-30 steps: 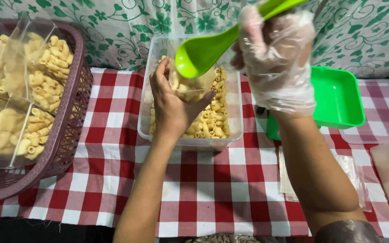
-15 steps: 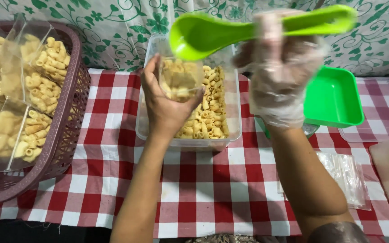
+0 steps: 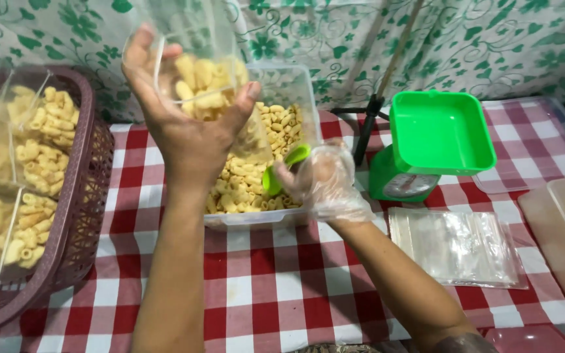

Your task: Packing macaroni snacks from a large storage bin into individual plastic bags using a scoop and a scale.

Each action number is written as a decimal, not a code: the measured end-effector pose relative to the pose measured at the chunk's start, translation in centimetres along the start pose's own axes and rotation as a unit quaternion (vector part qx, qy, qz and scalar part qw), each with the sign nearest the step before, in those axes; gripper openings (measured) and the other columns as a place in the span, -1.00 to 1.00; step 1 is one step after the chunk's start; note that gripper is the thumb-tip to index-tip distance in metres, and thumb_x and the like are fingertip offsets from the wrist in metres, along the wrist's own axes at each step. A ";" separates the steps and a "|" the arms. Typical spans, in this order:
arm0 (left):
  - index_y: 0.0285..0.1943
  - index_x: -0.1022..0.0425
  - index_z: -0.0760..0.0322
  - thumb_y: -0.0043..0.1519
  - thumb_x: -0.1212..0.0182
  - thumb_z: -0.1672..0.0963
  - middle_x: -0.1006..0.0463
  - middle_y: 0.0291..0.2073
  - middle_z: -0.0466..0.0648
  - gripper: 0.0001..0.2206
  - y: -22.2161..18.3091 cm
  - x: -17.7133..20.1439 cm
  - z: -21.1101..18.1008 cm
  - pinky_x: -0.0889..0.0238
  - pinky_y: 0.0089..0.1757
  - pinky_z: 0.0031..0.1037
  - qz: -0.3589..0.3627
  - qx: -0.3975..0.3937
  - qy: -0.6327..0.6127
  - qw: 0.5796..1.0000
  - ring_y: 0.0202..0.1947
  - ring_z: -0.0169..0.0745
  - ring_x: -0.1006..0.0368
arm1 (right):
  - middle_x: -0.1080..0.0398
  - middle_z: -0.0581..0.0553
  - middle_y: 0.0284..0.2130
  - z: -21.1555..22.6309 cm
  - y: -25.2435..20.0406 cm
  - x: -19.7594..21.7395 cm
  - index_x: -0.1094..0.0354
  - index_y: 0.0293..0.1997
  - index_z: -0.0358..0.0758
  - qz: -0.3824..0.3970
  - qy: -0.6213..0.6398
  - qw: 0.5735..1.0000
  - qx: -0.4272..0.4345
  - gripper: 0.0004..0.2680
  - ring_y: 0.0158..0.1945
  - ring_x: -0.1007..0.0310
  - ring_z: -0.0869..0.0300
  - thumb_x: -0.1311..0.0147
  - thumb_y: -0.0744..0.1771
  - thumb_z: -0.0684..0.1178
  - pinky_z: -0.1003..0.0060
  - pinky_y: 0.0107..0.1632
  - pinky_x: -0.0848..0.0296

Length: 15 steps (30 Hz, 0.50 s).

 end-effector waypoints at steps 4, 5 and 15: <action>0.52 0.15 -0.05 0.25 -0.77 0.16 -0.27 0.33 0.12 -0.04 1.1 -3.5 -3.3 -0.99 0.01 -0.42 0.018 -0.066 0.035 0.997 0.25 -0.05 -0.59 | -0.49 0.04 -0.66 1.3 -1.7 4.0 -0.51 -0.57 -0.06 -0.037 0.036 0.997 0.051 -0.66 -0.44 -0.54 0.09 -0.16 0.23 0.37 0.02 0.18 -0.29; 0.49 0.13 -0.13 0.26 -0.79 0.12 -0.32 0.33 0.08 -0.05 1.2 -4.5 -4.0 -1.04 0.01 -0.42 0.028 -0.058 0.019 0.998 0.21 -0.04 -0.73 | -0.54 0.07 -0.60 1.9 -2.2 5.7 -0.58 -0.48 0.04 -0.036 0.063 0.995 0.069 -0.72 -0.41 -0.55 0.19 -0.20 0.26 0.36 -0.02 0.34 -0.16; 0.32 0.03 0.17 -0.15 -0.46 -0.17 -0.56 0.10 0.17 -0.05 2.5 -18.3 -6.1 -0.92 -0.21 -0.45 0.087 0.062 -0.101 0.989 -0.07 -0.05 -0.78 | -0.50 0.12 -0.26 0.6 -6.7 5.2 -0.55 -0.24 0.12 -0.052 0.147 0.976 0.154 -0.76 -0.01 -0.48 0.11 -0.11 0.15 0.23 -0.08 0.42 0.00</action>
Point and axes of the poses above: each hand's wrist, its own y-axis towards the middle knuckle, its own x-axis out of the back of the hand, z = x × y, the point moved 4 cm from there along y, towards the middle knuckle
